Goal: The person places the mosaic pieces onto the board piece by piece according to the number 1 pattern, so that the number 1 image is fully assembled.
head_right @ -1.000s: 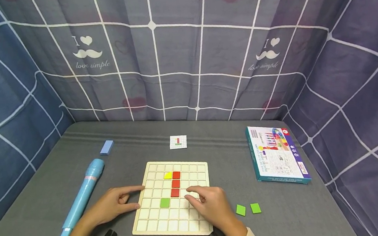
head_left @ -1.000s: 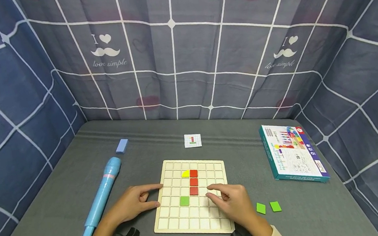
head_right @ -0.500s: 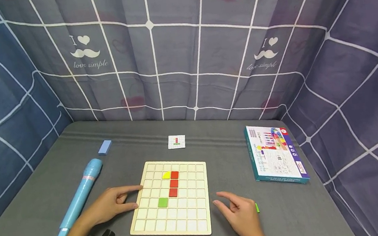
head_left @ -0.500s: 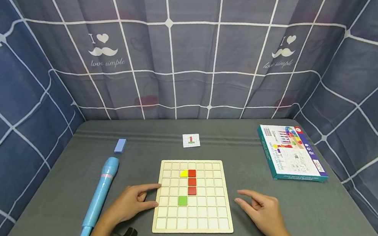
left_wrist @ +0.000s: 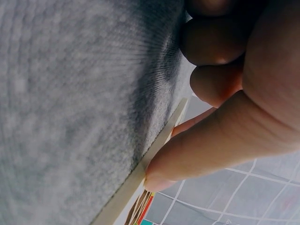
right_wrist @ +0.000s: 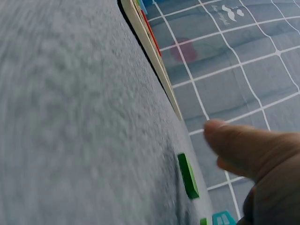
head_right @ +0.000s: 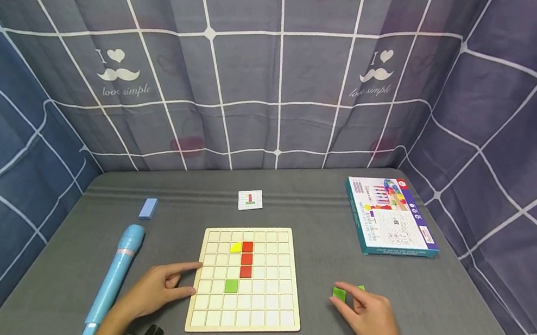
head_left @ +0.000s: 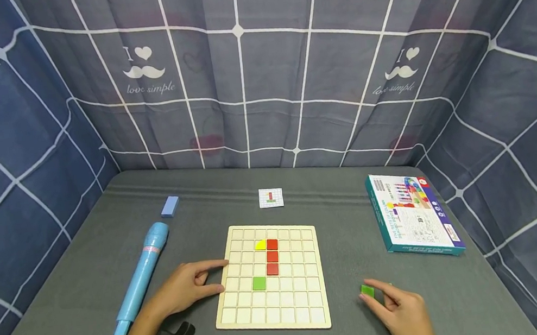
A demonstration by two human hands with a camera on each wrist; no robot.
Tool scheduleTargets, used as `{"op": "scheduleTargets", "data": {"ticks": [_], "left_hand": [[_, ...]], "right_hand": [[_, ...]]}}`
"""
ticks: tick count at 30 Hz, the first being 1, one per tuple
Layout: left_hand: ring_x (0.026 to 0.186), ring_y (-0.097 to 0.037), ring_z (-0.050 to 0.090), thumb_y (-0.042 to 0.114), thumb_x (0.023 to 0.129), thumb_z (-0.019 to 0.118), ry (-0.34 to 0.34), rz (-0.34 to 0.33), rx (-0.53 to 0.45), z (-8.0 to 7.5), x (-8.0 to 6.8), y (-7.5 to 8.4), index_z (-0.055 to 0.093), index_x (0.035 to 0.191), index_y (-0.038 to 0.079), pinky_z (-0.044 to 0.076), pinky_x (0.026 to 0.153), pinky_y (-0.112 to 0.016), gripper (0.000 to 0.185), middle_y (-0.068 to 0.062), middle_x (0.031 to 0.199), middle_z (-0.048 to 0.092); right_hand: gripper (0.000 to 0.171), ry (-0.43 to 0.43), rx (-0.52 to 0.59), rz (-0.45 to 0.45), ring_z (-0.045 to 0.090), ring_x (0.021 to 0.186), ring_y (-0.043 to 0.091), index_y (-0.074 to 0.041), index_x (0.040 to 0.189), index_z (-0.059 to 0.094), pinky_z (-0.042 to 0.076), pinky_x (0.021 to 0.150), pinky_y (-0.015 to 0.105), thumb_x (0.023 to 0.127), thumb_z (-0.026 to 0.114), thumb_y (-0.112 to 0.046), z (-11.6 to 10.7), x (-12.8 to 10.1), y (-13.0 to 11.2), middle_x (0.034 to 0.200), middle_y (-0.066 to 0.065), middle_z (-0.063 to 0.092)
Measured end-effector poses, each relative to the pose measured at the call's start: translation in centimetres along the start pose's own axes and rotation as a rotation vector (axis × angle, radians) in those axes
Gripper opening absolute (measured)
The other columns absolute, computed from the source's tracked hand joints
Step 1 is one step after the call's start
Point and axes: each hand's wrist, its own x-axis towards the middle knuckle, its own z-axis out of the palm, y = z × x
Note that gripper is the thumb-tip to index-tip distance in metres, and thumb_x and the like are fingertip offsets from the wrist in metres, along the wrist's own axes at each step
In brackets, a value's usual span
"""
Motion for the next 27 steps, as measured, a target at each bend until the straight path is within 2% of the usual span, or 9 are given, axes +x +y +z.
{"op": "scheduleTargets", "data": {"ticks": [12,22,27], "left_hand": [[0.052,-0.001,0.025,0.036,0.086,0.083,0.008,-0.006,0.015,-0.13,0.07,0.06,0.069,0.134,0.020,0.027,0.050,-0.021,0.053,0.014,0.060,0.030],[0.052,-0.001,0.025,0.037,0.086,0.083,0.011,-0.006,0.024,-0.15,0.08,0.04,0.069,0.134,0.022,0.026,0.050,-0.021,0.052,0.013,0.060,0.031],[0.052,-0.001,0.026,0.036,0.086,0.083,0.006,-0.013,0.021,-0.03,0.03,-0.07,0.069,0.134,0.021,0.026,0.050,-0.021,0.052,0.013,0.060,0.031]], "right_hand": [[0.029,-0.076,-0.113,0.097,0.017,0.050,-0.004,-0.019,0.098,0.081,0.020,0.043,0.018,0.073,0.094,-0.018,-0.91,-0.30,0.58,0.057,-0.021,0.025],[0.024,-0.098,-0.147,0.127,0.019,0.050,-0.003,-0.018,0.095,0.080,0.022,0.044,0.020,0.074,0.093,-0.019,-0.95,-0.24,0.45,0.056,-0.021,0.026],[0.022,-0.138,-0.158,0.180,0.021,0.048,-0.002,-0.018,0.095,0.080,0.022,0.045,0.021,0.076,0.092,-0.021,-0.97,-0.28,0.34,0.055,-0.018,0.028]]}}
